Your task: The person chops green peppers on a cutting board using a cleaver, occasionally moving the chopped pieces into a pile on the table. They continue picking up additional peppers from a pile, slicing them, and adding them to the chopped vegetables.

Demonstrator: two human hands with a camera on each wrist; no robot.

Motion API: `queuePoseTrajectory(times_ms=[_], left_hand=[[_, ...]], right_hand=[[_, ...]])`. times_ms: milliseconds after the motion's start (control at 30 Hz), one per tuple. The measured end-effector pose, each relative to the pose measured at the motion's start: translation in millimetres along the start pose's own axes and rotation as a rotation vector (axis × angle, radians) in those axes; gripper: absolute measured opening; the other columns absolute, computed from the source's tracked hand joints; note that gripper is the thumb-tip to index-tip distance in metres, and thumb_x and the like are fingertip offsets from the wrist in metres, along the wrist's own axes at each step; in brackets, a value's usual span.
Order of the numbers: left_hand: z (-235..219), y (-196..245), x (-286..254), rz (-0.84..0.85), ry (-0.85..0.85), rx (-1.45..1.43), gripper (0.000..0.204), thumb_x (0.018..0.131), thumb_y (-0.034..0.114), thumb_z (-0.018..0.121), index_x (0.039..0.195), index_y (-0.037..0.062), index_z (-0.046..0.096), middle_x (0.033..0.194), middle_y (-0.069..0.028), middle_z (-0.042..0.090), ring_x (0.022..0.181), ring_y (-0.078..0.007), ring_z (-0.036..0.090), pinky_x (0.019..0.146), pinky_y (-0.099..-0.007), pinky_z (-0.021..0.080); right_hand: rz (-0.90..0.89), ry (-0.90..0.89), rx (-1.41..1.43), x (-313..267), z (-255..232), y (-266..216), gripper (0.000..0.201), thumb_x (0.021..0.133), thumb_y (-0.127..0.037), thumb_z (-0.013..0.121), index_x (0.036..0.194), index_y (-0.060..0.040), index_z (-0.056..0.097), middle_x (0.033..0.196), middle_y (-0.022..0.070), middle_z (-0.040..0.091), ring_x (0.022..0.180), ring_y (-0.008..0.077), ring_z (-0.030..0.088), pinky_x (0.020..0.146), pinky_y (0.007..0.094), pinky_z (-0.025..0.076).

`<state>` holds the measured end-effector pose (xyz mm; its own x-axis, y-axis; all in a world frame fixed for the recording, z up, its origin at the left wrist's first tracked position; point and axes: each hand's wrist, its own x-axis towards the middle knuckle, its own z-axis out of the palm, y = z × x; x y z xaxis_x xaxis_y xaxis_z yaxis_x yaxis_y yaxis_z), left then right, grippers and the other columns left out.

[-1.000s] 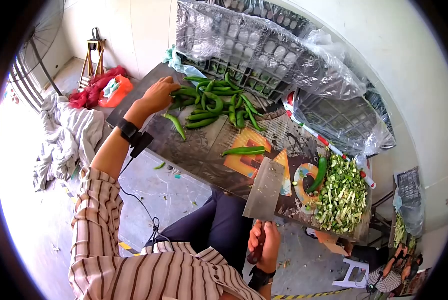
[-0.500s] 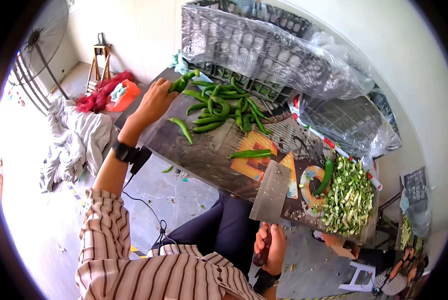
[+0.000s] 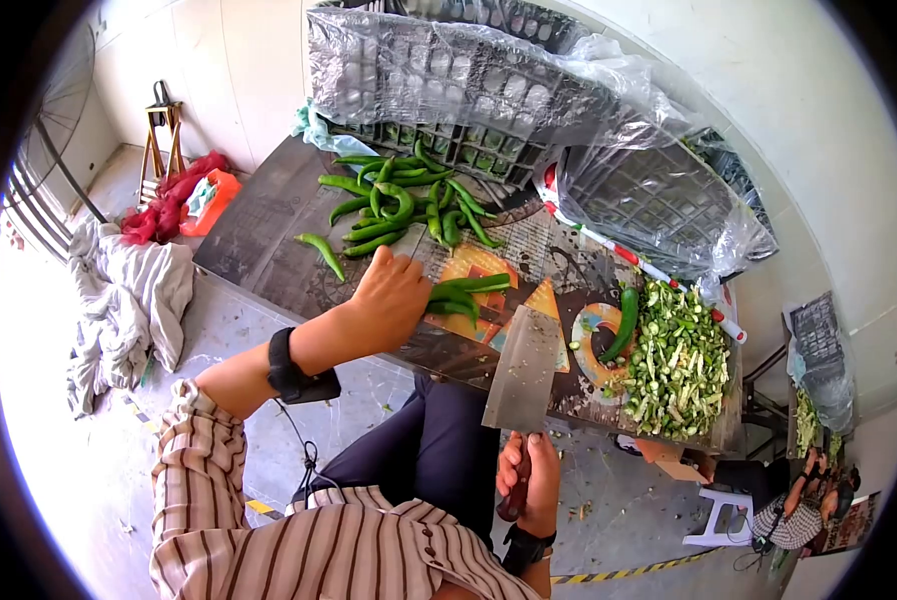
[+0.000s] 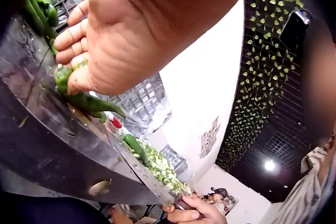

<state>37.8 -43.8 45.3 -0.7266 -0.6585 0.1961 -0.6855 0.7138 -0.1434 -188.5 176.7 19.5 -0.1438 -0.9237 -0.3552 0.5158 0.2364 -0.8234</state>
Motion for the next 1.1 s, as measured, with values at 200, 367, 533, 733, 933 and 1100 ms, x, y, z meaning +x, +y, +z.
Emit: queuePoseTrajectory(times_ms=[200, 367, 533, 733, 933, 1100], left_hand=[[15.8, -1.7, 44.5, -0.151, 0.067, 0.121, 0.014, 0.074, 0.019, 0.062, 0.082, 0.0085, 0.066, 0.088, -0.0091, 0.059, 0.094, -0.0259, 0.055, 0.085, -0.0407, 0.034], [10.2, 15.7, 21.9, -0.124, 0.107, 0.061, 0.019, 0.076, 0.026, 0.066, 0.082, 0.0081, 0.066, 0.085, -0.0073, 0.058, 0.091, -0.0244, 0.055, 0.085, -0.0394, 0.035], [4.0, 11.7, -7.5, -0.161, 0.165, -0.058, 0.027, 0.078, 0.034, 0.07, 0.08, 0.0079, 0.064, 0.083, -0.0062, 0.056, 0.088, -0.0236, 0.055, 0.085, -0.0383, 0.036], [-11.8, 10.9, -25.1, -0.185, 0.12, -0.162, 0.031, 0.078, 0.028, 0.071, 0.1, 0.0083, 0.061, 0.088, -0.0054, 0.059, 0.09, -0.0229, 0.057, 0.089, -0.039, 0.036], [-6.9, 10.0, -26.3, -0.035, 0.207, -0.222, 0.053, 0.079, 0.019, 0.07, 0.129, 0.0161, 0.052, 0.09, -0.0046, 0.058, 0.09, -0.0212, 0.061, 0.098, -0.0423, 0.035], [-7.6, 12.1, -21.4, 0.051, 0.191, -0.301, 0.054, 0.078, 0.011, 0.07, 0.13, 0.0174, 0.055, 0.095, -0.0027, 0.059, 0.095, -0.0193, 0.059, 0.106, -0.0469, 0.031]], right_hand=[[-0.002, 0.019, -0.015, -0.3, 2.2, 0.1, 0.028, 0.102, -0.031, 0.047, 0.104, -0.0036, 0.051, 0.075, 0.001, 0.049, 0.049, 0.009, 0.045, 0.04, 0.0246, 0.042], [-0.005, 0.007, 0.013, 0.5, 1.1, 0.3, 0.028, 0.101, -0.031, 0.047, 0.104, -0.0036, 0.052, 0.074, 0.0009, 0.048, 0.049, 0.0083, 0.045, 0.04, 0.024, 0.042], [-0.017, 0.01, -0.01, 1.7, 1.7, 1.1, 0.029, 0.102, -0.032, 0.047, 0.103, -0.004, 0.052, 0.074, 0.0001, 0.048, 0.049, 0.0076, 0.045, 0.04, 0.0234, 0.041], [-0.024, 0.009, 0.002, 3.4, 1.8, 2.8, 0.028, 0.102, -0.031, 0.046, 0.105, -0.0027, 0.051, 0.074, 0.0011, 0.049, 0.048, 0.0086, 0.047, 0.04, 0.0242, 0.042], [-0.027, -0.003, 0.037, 4.4, 0.3, 4.6, 0.029, 0.103, -0.028, 0.045, 0.108, -0.0003, 0.05, 0.073, 0.0025, 0.049, 0.048, 0.0098, 0.049, 0.039, 0.0253, 0.044], [-0.024, -0.002, 0.037, 3.9, 0.1, 4.2, 0.028, 0.103, -0.027, 0.045, 0.109, -0.0002, 0.05, 0.074, 0.0027, 0.049, 0.048, 0.0097, 0.049, 0.039, 0.0253, 0.044]])
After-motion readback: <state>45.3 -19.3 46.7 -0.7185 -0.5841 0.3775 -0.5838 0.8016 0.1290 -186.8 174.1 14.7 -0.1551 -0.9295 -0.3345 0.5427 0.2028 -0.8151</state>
